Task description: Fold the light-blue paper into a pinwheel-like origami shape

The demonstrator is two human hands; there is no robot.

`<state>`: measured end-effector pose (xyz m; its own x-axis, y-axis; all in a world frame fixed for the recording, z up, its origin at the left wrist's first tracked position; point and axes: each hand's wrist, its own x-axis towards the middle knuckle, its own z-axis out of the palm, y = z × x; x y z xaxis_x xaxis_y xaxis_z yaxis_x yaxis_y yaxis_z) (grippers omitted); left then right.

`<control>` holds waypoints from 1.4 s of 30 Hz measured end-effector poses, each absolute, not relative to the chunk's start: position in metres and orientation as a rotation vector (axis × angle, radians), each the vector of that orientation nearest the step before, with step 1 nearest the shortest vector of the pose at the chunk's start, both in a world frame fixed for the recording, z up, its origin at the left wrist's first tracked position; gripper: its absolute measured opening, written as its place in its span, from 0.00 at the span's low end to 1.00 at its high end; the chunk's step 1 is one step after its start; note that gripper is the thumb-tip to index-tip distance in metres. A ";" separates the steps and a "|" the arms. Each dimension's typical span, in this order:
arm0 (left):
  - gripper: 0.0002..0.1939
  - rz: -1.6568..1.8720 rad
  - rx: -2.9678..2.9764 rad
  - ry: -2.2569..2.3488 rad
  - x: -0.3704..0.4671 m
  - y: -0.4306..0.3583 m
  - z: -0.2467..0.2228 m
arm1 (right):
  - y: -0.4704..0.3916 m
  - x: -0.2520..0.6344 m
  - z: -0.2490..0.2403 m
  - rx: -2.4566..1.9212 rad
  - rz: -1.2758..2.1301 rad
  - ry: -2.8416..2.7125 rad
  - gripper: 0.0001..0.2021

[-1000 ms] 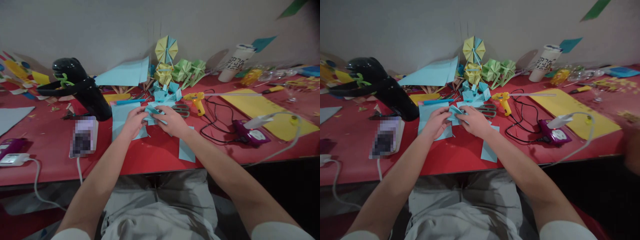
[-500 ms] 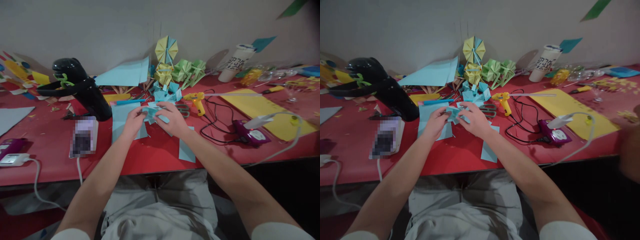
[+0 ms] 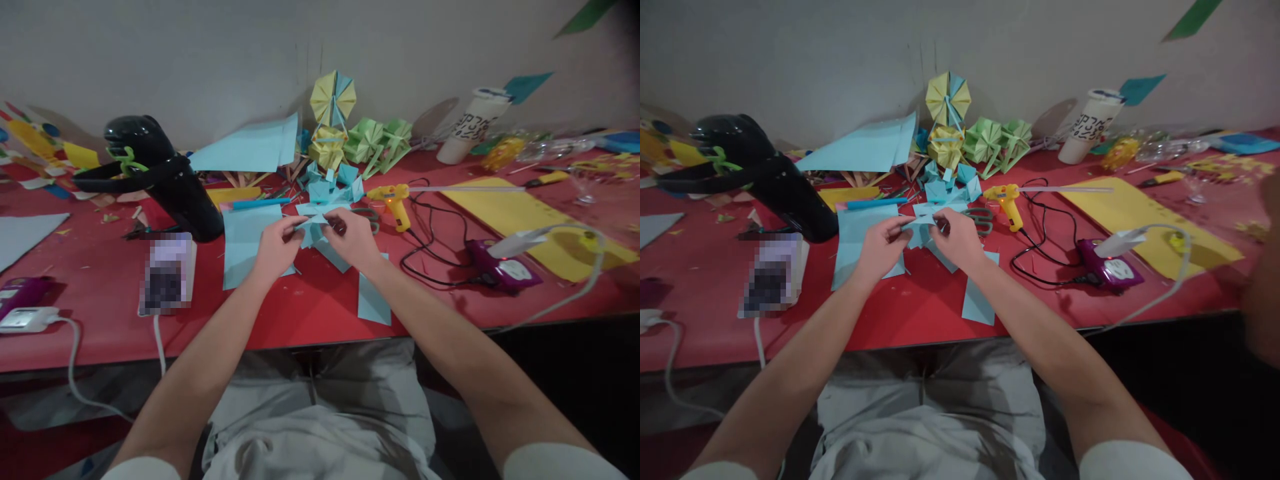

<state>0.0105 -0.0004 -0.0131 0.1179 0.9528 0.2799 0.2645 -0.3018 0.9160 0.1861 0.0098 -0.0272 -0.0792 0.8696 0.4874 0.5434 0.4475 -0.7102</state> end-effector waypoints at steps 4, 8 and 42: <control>0.15 1.182 1.698 1.147 0.014 -0.005 -0.012 | 0.010 0.186 -0.026 -1.222 0.481 -1.651 0.06; 0.17 1.155 1.634 1.098 0.018 -0.007 -0.014 | 0.010 0.185 -0.026 -1.206 0.491 -1.583 0.06; 0.06 1.123 0.691 1.002 0.018 -0.003 0.001 | 0.006 0.186 -0.020 -0.946 0.033 -1.983 0.14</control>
<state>0.0177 -0.0026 0.0011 0.1038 0.9497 -0.2954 -0.4015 0.3118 0.8612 0.1855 0.0063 -0.0203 -0.2925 0.6283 0.7209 0.6042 0.7057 -0.3700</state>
